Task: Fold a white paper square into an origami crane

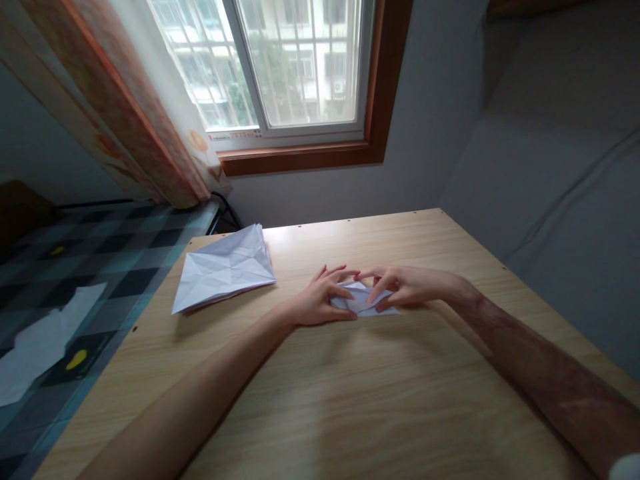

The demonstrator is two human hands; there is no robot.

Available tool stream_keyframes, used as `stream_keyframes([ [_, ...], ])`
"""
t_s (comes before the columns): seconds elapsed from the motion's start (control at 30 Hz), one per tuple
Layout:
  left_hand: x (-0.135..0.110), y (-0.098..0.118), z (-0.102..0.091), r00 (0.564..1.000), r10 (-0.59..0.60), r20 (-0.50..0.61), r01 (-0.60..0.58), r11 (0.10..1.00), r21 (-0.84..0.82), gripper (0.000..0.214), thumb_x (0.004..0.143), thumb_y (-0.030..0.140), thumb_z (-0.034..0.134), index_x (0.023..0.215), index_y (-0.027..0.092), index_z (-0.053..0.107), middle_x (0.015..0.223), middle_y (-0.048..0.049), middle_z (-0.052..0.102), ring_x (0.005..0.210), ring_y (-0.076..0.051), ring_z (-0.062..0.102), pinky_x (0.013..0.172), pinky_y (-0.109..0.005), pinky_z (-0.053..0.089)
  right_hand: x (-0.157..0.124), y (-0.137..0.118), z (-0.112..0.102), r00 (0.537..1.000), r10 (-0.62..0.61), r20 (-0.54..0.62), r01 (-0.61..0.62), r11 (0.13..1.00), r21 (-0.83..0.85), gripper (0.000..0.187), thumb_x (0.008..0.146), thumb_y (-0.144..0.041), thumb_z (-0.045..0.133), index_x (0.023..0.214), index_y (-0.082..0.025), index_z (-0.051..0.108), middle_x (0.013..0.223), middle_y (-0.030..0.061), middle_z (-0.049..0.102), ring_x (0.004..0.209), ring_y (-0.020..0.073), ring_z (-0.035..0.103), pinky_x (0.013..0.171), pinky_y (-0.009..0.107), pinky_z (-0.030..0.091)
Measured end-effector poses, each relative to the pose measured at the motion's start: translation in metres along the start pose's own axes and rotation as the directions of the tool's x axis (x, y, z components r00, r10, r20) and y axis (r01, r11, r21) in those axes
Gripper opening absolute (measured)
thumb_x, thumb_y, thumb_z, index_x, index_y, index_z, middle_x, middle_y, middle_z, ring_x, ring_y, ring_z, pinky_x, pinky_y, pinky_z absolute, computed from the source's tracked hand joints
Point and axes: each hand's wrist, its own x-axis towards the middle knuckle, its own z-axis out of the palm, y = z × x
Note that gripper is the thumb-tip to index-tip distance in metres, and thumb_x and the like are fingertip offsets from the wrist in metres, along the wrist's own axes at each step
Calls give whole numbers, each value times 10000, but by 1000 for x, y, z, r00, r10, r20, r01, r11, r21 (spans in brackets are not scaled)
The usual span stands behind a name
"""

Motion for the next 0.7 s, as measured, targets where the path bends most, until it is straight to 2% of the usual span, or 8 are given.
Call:
stream_keyframes([
  [0.2,2,1,-2,998,-34,44,35,999,-9,379,929,613,808,1225,382,857,1772,-52,424,1688,-385,278,1370,-677,5,-1,2,2,999,-24,-25,24,1000,13,234,906,-399,866,1129,-334,898,1627,56,606,1509,355,541,1246,492,433],
  [0.37,2,-1,-2,997,-24,70,24,1000,5,346,949,526,813,1268,395,838,1794,-31,382,1709,-377,216,1366,-679,-8,-1,-3,2,999,-33,-31,33,999,-10,234,919,-346,836,1145,-330,895,1573,62,652,1483,340,567,1223,457,455],
  [0.57,3,1,-4,992,-42,122,42,999,4,338,973,530,789,1288,412,826,1817,-13,325,1722,-376,165,1367,-671,-32,-2,-8,1,996,-88,-13,87,995,-46,373,900,-160,744,1180,-363,883,1561,28,671,1477,315,579,1225,447,455],
  [0.7,4,3,-5,990,-39,137,41,999,-11,381,995,580,747,1342,429,796,1834,-17,263,1728,-370,131,1361,-683,-26,-2,-8,1,998,-69,3,69,996,-63,359,885,-218,798,1202,-365,879,1535,34,690,1442,338,599,1226,481,459],
])
